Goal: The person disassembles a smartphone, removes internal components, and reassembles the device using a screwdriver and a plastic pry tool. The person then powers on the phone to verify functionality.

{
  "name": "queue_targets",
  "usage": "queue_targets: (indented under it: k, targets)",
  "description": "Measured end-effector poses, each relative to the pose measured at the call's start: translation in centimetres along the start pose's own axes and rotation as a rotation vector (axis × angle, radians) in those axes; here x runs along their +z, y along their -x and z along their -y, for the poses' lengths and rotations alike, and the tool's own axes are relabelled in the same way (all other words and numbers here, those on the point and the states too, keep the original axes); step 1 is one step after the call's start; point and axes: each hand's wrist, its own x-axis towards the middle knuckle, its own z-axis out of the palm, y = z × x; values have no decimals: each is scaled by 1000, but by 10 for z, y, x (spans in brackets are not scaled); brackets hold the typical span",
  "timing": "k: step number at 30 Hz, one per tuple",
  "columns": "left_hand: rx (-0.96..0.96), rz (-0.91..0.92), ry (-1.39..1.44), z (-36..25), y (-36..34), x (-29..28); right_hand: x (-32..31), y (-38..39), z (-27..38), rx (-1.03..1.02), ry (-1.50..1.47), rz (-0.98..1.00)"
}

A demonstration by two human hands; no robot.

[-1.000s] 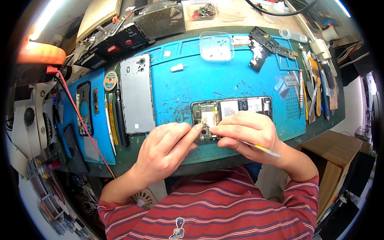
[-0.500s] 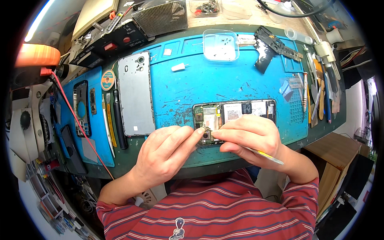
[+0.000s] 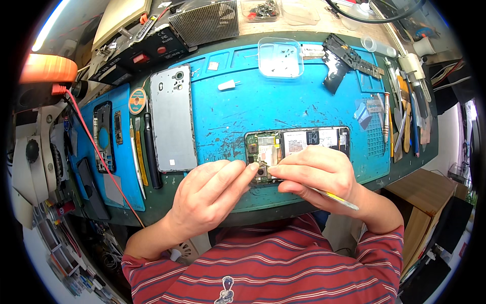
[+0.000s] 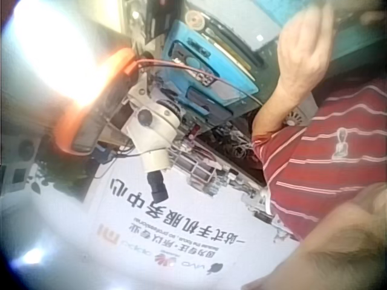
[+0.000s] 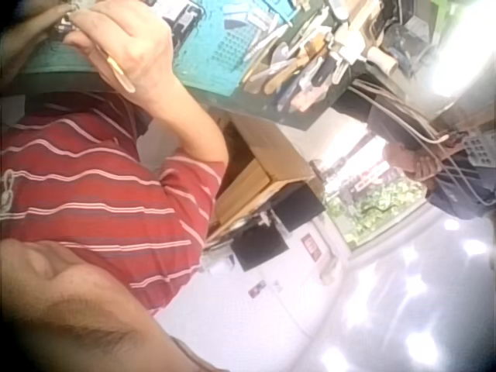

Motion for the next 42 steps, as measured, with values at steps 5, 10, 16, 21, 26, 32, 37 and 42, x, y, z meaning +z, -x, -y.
queue_targets:
  k: [5,10,16,21,26,32,37,42]
  targets:
    - [0,9,-6,-1,-1,-2,0,-1,0,-6,13,-5]
    - [-6,15,-1,-2,-2,-4,-1,-2,2,0,15,12]
    - [-1,19,-7,-3,-3,-5,-1,-3,2,3,10,16]
    - [-14,22,12,-4,-3,-5,0,-2,2,6,9,17]
    - [-8,9,13,-2,-2,-4,-1,-2,1,3,1,18]
    - [-9,9,11,-2,-2,-3,-1,-2,0,-6,-4,12]
    - [-13,7,16,-2,-2,-3,0,-3,1,13,-16,6]
    - [-16,3,16,-3,-4,-4,0,-2,1,18,-18,5]
